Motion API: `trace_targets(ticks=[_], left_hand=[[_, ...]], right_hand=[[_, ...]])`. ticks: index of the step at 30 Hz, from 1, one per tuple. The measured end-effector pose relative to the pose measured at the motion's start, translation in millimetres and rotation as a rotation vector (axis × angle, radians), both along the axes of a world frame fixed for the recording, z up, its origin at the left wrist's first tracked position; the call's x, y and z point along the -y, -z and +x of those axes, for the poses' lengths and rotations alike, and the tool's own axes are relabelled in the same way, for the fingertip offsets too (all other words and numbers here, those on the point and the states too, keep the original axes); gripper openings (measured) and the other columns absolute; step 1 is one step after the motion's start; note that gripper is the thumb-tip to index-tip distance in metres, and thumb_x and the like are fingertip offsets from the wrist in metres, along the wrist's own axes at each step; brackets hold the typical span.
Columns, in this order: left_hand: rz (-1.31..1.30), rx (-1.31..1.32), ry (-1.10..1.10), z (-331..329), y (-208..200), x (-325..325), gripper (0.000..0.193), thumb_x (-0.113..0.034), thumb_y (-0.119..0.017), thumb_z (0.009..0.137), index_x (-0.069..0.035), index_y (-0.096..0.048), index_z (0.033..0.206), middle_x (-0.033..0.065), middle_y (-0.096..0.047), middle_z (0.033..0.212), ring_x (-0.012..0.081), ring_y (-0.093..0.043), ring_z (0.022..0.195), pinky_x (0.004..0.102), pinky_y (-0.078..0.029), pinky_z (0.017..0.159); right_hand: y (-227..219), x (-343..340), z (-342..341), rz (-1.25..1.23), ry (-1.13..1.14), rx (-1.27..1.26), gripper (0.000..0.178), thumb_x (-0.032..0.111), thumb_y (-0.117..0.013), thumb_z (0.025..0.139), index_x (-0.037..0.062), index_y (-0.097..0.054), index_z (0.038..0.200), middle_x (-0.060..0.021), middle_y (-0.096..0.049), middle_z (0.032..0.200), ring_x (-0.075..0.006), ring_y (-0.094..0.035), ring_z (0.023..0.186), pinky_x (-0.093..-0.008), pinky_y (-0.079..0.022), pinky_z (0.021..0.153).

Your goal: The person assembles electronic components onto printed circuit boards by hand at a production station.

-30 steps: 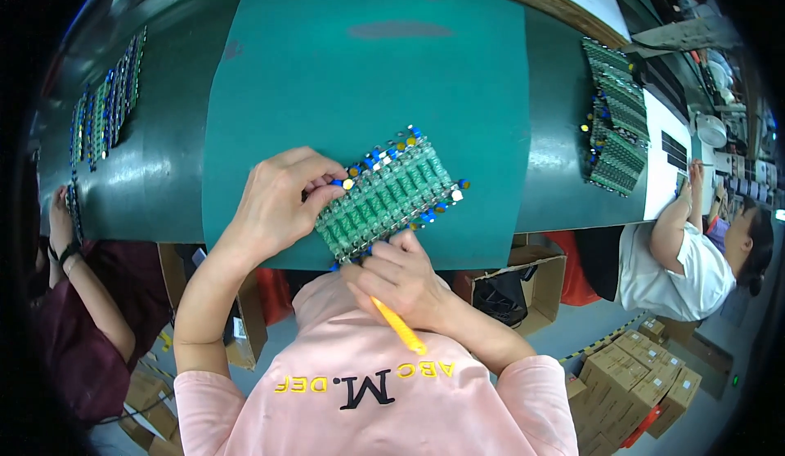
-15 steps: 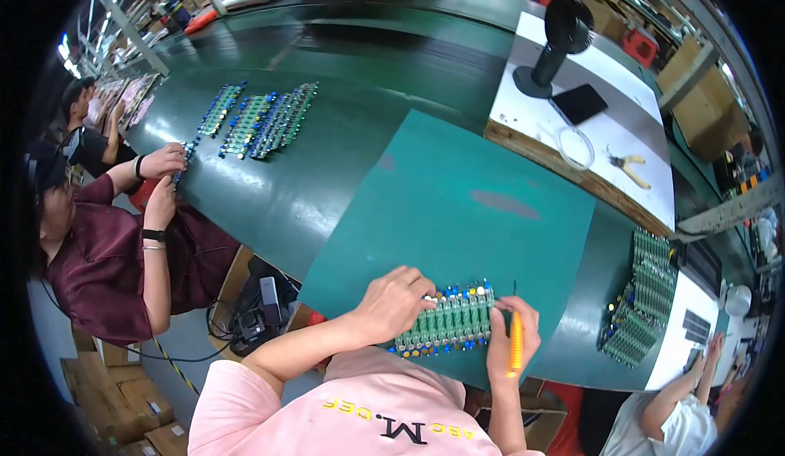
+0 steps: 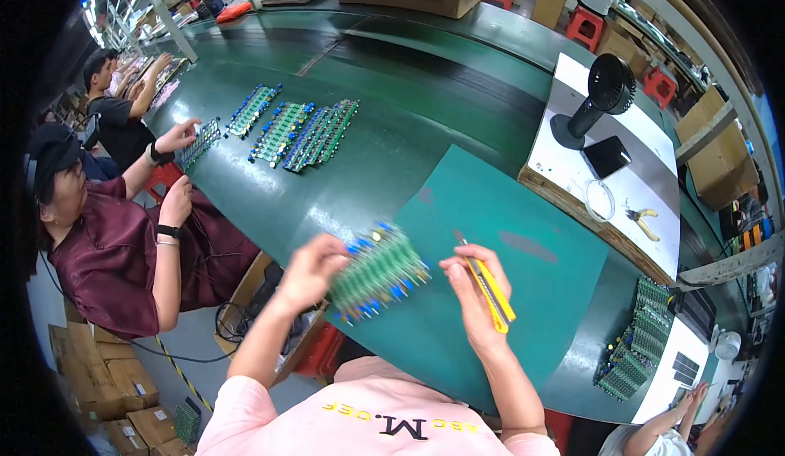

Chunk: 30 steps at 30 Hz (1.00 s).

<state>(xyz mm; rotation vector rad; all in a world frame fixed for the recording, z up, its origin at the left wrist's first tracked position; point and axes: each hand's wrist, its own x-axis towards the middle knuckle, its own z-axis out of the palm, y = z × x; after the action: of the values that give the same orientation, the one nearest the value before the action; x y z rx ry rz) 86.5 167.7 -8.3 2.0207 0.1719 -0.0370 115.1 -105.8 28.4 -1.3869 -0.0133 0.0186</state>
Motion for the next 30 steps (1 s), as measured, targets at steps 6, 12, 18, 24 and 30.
trace_targets(ticks=[6, 12, 18, 24, 30], left_hand=[[0.009, -0.001, -0.299, 17, 32, -155, 0.012, 0.004, -0.060, 0.088, -0.002, -0.062, 0.098, 0.0083, -0.068, 0.090, 0.0164, -0.062, 0.079, 0.0274, -0.051, 0.074], [0.562, 0.114, -0.305, 25, 42, -193, 0.019, -0.012, -0.052, 0.094, 0.001, -0.065, 0.091, 0.0175, -0.066, 0.082, 0.0317, -0.058, 0.070, 0.0404, -0.050, 0.072], [0.882, 0.202, -0.287, 45, 50, -165, 0.019, -0.012, -0.050, 0.099, 0.000, -0.064, 0.104, 0.0195, -0.063, 0.095, 0.0375, -0.059, 0.085, 0.0436, -0.048, 0.081], [0.804, 0.348, -0.234, 28, 17, -97, 0.024, -0.014, -0.052, 0.100, 0.001, -0.063, 0.115, 0.0176, -0.063, 0.105, 0.0340, -0.060, 0.089, 0.0398, -0.049, 0.079], [0.545, 0.283, -0.104, 8, -14, 2, 0.027, -0.003, -0.062, 0.088, 0.000, -0.062, 0.115, 0.0169, -0.062, 0.116, 0.0342, -0.060, 0.105, 0.0405, -0.049, 0.094]], right_hand=[[12, -11, 13, -0.145, -0.097, 0.090, 0.023, 0.014, -0.064, 0.098, 0.0038, -0.061, 0.118, -0.0048, -0.066, 0.091, -0.0134, -0.061, 0.080, -0.0265, -0.049, 0.077], [40, 26, 11, -0.640, 0.202, 0.421, 0.021, 0.016, -0.063, 0.098, 0.0076, -0.062, 0.117, -0.0042, -0.065, 0.091, -0.0166, -0.059, 0.077, -0.0291, -0.047, 0.071], [47, 115, -8, -1.235, 0.332, 0.614, 0.022, 0.012, -0.072, 0.087, 0.0088, -0.067, 0.108, -0.0050, -0.062, 0.088, -0.0214, -0.056, 0.074, -0.0326, -0.045, 0.068], [19, 273, 42, -1.444, 0.492, 0.635, 0.036, 0.006, -0.072, 0.082, 0.0073, -0.065, 0.117, -0.0090, -0.066, 0.100, -0.0249, -0.060, 0.085, -0.0351, -0.049, 0.078], [34, 427, 123, -1.611, 0.657, 0.472, 0.039, 0.003, -0.065, 0.074, 0.0105, -0.069, 0.112, -0.0086, -0.070, 0.118, -0.0295, -0.067, 0.095, -0.0403, -0.054, 0.082]])
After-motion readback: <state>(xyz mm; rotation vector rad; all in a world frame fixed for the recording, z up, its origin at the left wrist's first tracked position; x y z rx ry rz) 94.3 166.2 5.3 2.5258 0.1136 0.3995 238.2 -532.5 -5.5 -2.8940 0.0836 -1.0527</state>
